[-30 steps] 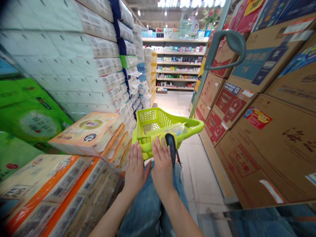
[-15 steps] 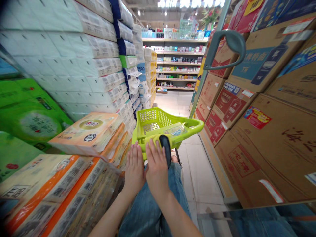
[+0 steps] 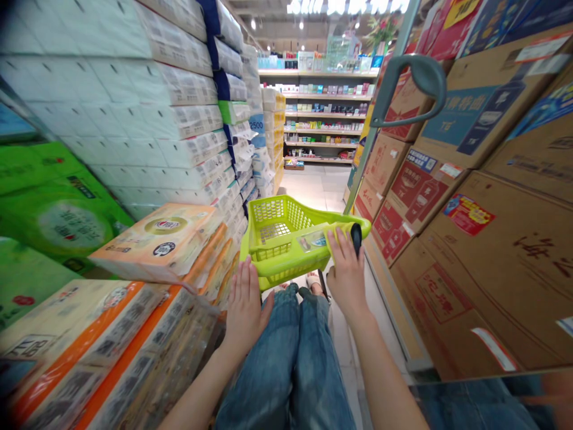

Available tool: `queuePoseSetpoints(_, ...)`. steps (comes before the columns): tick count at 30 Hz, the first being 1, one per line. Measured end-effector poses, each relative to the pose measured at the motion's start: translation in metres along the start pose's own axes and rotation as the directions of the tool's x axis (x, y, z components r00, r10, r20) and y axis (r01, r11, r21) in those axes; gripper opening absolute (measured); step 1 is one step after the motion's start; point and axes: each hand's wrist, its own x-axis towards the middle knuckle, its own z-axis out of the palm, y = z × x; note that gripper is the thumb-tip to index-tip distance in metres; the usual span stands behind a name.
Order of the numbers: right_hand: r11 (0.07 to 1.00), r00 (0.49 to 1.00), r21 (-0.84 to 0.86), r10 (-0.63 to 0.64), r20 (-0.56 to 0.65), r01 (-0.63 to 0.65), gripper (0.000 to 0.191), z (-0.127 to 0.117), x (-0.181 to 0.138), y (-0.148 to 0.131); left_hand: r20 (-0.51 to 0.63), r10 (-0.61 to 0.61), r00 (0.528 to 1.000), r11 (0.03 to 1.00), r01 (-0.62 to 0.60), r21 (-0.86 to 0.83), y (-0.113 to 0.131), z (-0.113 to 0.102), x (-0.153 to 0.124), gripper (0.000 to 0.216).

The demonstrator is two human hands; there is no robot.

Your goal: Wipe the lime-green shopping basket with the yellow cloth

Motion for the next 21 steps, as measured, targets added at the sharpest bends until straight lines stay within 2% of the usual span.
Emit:
queuePoseSetpoints(5, 0.995, 0.992, -0.075, -0.054, 0.115, 0.063, 0.088, -0.006, 0.041, 0.059, -0.008, -0.005, 1.0, 1.0, 0.005, 0.002, 0.0, 0.002, 0.001, 0.081)
queuePoseSetpoints(9, 0.986, 0.967, -0.075, -0.13, 0.218, 0.149, 0.077, -0.008, 0.061, 0.078, -0.014, -0.016, 1.0, 1.0, 0.016, 0.009, 0.001, 0.002, 0.001, 0.08)
queuePoseSetpoints(11, 0.983, 0.962, -0.055, -0.161, 0.222, 0.178, 0.074, -0.009, 0.062, 0.077, -0.031, -0.031, 0.999, 1.0, 0.031, 0.004, 0.002, 0.001, 0.0, 0.08)
queuePoseSetpoints(14, 0.987, 0.975, -0.037, -0.15, 0.167, 0.158, 0.074, -0.01, 0.052, 0.068, -0.083, -0.054, 0.995, 0.999, 0.053, -0.012, 0.001, 0.0, -0.003, 0.079)
queuePoseSetpoints(18, 0.994, 0.99, -0.047, -0.097, 0.099, 0.102, 0.072, -0.016, 0.029, 0.043, -0.172, -0.066, 0.983, 0.998, 0.064, -0.015, -0.009, -0.003, -0.01, 0.083)
queuePoseSetpoints(21, 0.996, 0.995, -0.063, -0.063, 0.073, 0.067, 0.067, -0.022, 0.014, 0.019, -0.191, -0.109, 0.975, 0.994, 0.109, -0.014, -0.017, -0.012, -0.014, 0.083)
